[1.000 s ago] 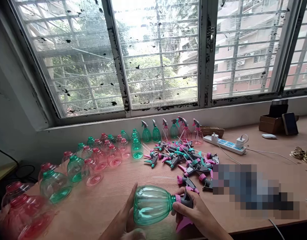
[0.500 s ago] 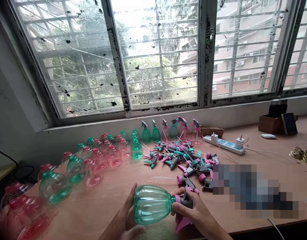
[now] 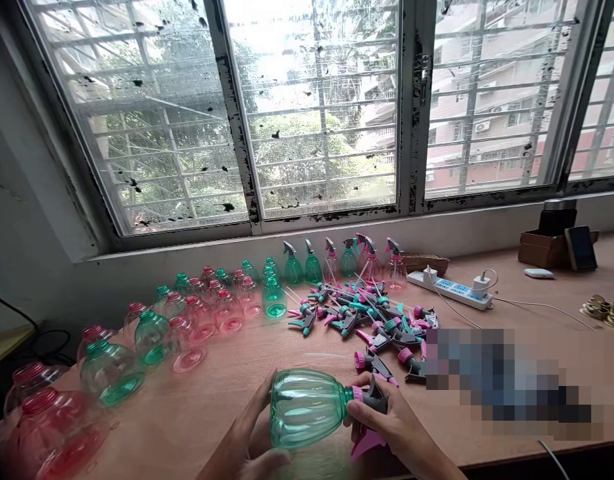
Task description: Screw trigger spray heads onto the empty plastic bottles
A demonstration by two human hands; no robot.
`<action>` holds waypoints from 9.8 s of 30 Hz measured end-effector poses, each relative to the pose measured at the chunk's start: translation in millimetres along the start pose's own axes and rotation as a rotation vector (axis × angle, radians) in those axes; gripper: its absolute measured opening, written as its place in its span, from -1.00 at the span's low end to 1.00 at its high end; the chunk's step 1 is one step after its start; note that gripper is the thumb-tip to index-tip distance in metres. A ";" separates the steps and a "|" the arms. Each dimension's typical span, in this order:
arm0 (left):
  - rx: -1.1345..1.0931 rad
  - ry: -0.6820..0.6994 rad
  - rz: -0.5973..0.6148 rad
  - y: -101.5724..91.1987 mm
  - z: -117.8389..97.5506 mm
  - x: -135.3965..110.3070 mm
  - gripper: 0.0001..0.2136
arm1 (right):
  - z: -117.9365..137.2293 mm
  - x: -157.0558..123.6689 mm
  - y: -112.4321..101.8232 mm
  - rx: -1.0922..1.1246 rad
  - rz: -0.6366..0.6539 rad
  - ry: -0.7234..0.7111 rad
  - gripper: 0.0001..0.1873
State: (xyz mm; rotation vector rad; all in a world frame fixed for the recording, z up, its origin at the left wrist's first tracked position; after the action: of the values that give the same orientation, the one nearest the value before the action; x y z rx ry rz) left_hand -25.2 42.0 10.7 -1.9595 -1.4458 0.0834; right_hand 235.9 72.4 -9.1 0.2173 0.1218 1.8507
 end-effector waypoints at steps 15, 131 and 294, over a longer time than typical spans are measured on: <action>0.047 0.052 -0.001 8.7 33.7 3.6 -0.02 | 2.9 -0.9 1.0 -0.010 -0.032 0.015 -0.51; 0.032 -0.028 -0.014 8.3 32.5 2.3 -0.04 | 4.9 -2.1 -0.5 -0.167 -0.032 -0.029 -0.54; 0.064 0.024 -0.030 -3.7 -9.7 5.3 -0.18 | -0.1 1.1 1.5 -0.200 0.086 0.007 -0.43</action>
State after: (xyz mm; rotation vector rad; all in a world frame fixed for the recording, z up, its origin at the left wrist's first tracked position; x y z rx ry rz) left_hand -22.0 42.4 21.9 -1.8809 -1.4393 0.0912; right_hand 234.1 73.1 -8.7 0.0780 -0.0688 1.9344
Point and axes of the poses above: each hand's wrist, its own x-axis towards the middle knuckle, its own y-axis out of the palm, z = x × y, the point moved 5 cm from there along x, towards the middle knuckle, and after that the axes turned 2 degrees about -x, right-handed, at the moved point
